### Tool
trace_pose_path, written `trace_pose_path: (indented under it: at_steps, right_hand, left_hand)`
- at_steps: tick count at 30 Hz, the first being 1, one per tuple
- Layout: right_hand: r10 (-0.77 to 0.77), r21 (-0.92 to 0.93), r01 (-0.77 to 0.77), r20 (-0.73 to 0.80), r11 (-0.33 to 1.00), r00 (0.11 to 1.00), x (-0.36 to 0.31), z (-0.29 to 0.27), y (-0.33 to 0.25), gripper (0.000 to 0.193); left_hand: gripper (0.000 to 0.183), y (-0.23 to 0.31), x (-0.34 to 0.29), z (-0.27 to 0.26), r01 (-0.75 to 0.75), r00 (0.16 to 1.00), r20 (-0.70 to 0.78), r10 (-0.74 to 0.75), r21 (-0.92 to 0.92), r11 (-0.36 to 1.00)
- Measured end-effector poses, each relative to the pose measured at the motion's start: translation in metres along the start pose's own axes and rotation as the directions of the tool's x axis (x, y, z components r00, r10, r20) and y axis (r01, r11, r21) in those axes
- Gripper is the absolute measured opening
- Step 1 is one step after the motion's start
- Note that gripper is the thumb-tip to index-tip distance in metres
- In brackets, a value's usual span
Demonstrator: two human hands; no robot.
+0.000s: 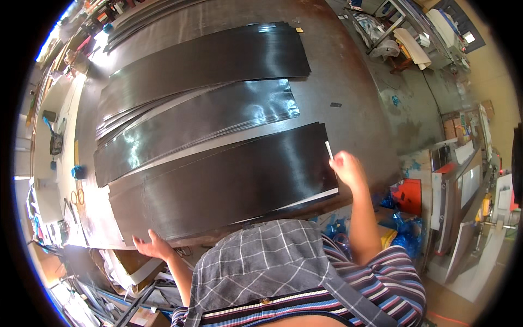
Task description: The person is peeling a protective film from metal sheets and then aligning and smoothing them on a white surface at a workstation.
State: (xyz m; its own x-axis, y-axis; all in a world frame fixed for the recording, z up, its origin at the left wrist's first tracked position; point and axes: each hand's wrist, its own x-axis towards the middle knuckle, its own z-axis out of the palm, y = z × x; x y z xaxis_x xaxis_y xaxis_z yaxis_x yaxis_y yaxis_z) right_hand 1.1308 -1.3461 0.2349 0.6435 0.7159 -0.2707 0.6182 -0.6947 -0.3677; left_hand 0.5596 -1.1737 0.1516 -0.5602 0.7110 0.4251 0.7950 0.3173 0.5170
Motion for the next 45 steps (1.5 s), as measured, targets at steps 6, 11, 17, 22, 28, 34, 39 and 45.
trace_pose_path:
  at_steps: [6,11,17,22,28,34,39,45]
  right_hand:
    - [-0.064,0.781,-0.084,0.156,0.618,0.986,0.154,0.020,-0.073,0.029]
    - [0.165,0.823,-0.272,0.219,0.499,0.962,0.249,0.019,-0.101,0.019]
    - [0.205,0.899,-0.046,-0.050,0.435,0.978,0.276,-0.007,-0.126,0.017]
    - [0.147,0.884,-0.256,0.214,0.391,0.966,0.226,-0.002,-0.128,0.033]
    - [0.180,0.857,-0.194,0.121,0.478,0.976,0.202,0.000,-0.126,0.034]
    - [0.154,0.847,-0.235,0.182,0.477,0.971,0.217,-0.011,-0.131,0.036]
    - [0.141,0.811,-0.306,0.272,0.499,0.952,0.230,-0.017,-0.126,0.039]
    - [0.174,0.754,-0.319,0.268,0.574,0.948,0.240,-0.014,-0.128,0.040]
  left_hand:
    - [0.056,0.153,-0.003,0.065,-0.536,0.685,0.345,0.642,-0.358,0.765]
    - [0.062,0.241,-0.022,0.115,-0.698,0.428,0.608,0.668,-0.247,0.672]
    - [0.061,0.245,-0.023,0.104,-0.677,0.418,0.650,0.634,-0.242,0.695]
    - [0.058,0.227,-0.020,0.075,-0.686,0.412,0.625,0.664,-0.267,0.677]
    - [0.057,0.236,-0.029,0.061,-0.701,0.331,0.635,0.698,-0.330,0.632]
    - [0.057,0.237,-0.029,0.067,-0.687,0.308,0.648,0.697,-0.355,0.634]
    - [0.057,0.239,-0.029,0.067,-0.703,0.275,0.664,0.696,-0.355,0.616]
    - [0.057,0.234,-0.033,0.079,-0.705,0.284,0.632,0.721,-0.372,0.604]
